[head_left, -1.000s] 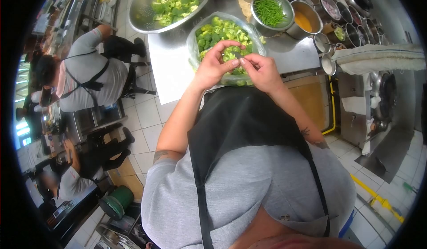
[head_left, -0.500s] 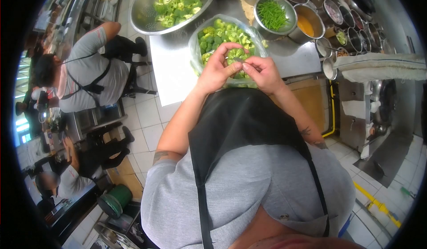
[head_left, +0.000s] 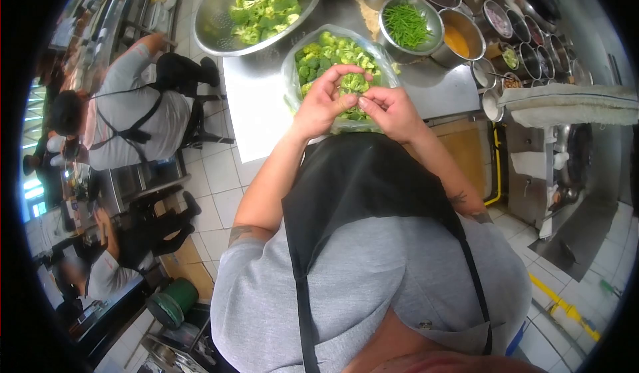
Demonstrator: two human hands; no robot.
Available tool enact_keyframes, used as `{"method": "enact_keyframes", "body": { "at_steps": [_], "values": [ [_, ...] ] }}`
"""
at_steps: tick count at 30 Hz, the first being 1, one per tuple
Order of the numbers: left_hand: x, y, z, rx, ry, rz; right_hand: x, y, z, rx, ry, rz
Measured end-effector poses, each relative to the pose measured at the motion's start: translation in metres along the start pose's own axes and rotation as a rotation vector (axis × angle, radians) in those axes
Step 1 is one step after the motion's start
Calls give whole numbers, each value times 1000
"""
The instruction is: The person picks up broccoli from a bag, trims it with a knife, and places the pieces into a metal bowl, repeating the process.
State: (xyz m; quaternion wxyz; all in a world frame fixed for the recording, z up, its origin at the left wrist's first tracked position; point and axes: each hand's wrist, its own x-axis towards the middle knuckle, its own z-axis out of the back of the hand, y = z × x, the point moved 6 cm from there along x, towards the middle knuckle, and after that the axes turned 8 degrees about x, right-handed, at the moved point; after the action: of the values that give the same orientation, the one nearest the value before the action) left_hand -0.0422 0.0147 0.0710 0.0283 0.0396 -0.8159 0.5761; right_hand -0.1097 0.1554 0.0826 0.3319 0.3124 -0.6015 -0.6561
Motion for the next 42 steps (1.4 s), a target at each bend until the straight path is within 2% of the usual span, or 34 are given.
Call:
{"method": "enact_keyframes", "body": {
  "at_steps": [3, 6, 9, 15, 18, 21, 24, 27, 30, 33, 36, 39, 42],
  "values": [
    [0, -4, 4, 46, 12, -29, 0, 3, 1, -18, 16, 75],
    [-2, -8, 7, 96, -15, 32, 0, 2, 4, 225, -72, -66],
    [-1, -14, 4, 242, -41, 61, 0, 4, 4, 79, -127, -17],
    [-6, -32, -5, 267, -20, 103, -8, 6, 0, -6, 23, 30],
    [-6, -29, 1, 469, 7, 72, -8, 7, 1, -14, 11, 104],
    [-6, -34, -2, 198, -102, -9, -10, 0, 2, 211, -72, -65],
    [-7, -27, 13, 296, -148, -53, -4, -7, 21, -153, -284, 24],
    [-10, -26, 19, 430, -147, 69, -1, -8, 28, -580, -313, -175],
    [-11, -20, 25, 448, -195, 148, -3, -19, 30, -632, -342, -133],
    [-14, -12, 26, 583, -244, 192, -7, -16, 28, -413, -440, 90],
    [-14, -11, 19, 430, -329, 47, -1, -27, 26, -181, -369, 107],
    [-11, 0, 32, 488, -252, 220, -3, -17, 19, -71, -305, 55],
    [-10, 10, 31, 12, -375, 231, -4, -11, 13, -88, -252, 26]
  ]
}}
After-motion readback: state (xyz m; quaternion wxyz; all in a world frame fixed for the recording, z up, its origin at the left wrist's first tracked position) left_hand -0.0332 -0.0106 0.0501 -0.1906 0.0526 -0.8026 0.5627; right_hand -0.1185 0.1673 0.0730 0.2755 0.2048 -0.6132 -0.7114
